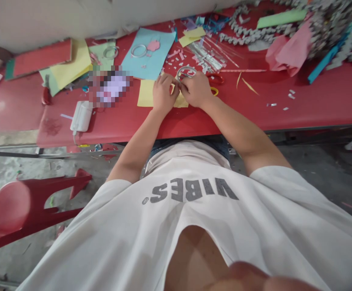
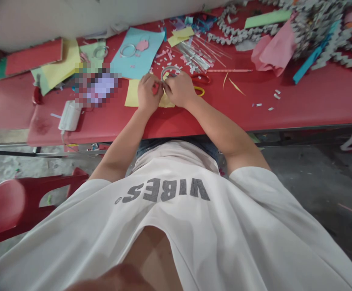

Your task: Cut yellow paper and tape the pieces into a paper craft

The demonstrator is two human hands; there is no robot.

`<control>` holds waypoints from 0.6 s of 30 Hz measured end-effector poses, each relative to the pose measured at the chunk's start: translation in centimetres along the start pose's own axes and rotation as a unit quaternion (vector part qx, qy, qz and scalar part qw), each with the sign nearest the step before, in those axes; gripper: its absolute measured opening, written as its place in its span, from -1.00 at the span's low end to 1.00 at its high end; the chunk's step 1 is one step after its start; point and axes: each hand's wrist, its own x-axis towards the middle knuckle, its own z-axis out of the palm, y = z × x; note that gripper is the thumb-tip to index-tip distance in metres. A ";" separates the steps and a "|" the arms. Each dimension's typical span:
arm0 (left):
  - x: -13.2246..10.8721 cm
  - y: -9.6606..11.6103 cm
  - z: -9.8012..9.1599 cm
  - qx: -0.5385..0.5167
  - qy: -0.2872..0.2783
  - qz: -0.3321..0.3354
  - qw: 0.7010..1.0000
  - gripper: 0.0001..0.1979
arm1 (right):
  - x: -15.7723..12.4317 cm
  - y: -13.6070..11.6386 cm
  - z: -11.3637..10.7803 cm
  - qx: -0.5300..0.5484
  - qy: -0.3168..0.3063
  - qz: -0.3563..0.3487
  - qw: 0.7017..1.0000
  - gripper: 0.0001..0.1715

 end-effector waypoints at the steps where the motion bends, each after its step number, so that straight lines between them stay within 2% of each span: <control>1: 0.1 -0.4 0.3 -0.027 -0.004 -0.009 1.000 -0.61 | -0.1 -0.1 -0.1 0.003 -0.006 0.002 1.000 -0.39; 3: 0.4 -1.3 0.9 -0.082 -0.011 -0.049 0.995 -0.55 | -0.3 -0.5 -0.4 0.004 -0.010 0.011 1.000 -0.37; 6: 1.1 -2.6 1.1 -0.129 0.002 -0.142 0.981 -0.43 | -0.6 -0.9 -0.9 0.030 0.003 0.018 0.999 -0.29; 9: 1.7 -3.0 0.2 -0.160 0.041 -0.195 0.967 -0.31 | -0.4 0.3 -1.7 0.056 0.081 0.020 0.995 -0.25; 11: 1.8 -2.5 -0.7 -0.153 0.025 -0.188 0.970 -0.25 | 0.0 2.1 -2.0 0.015 0.150 0.042 0.988 -0.36; 13: 1.7 -1.6 -1.3 -0.121 -0.038 -0.158 0.979 -0.22 | 0.6 4.6 -2.0 -0.040 0.149 0.063 0.986 -0.45; 15: 1.6 -0.5 -1.7 -0.099 -0.097 -0.129 0.982 -0.19 | 1.1 6.9 -1.7 -0.060 0.115 0.111 0.985 -0.46; 16: 1.5 -0.1 -1.8 -0.104 -0.106 -0.128 0.981 -0.18 | 1.3 7.7 -1.4 -0.054 0.110 0.131 0.984 -0.47; 18: 1.5 0.5 -1.9 -0.146 -0.080 -0.156 0.974 -0.23 | 1.6 8.7 -1.0 -0.055 0.119 0.166 0.978 -0.49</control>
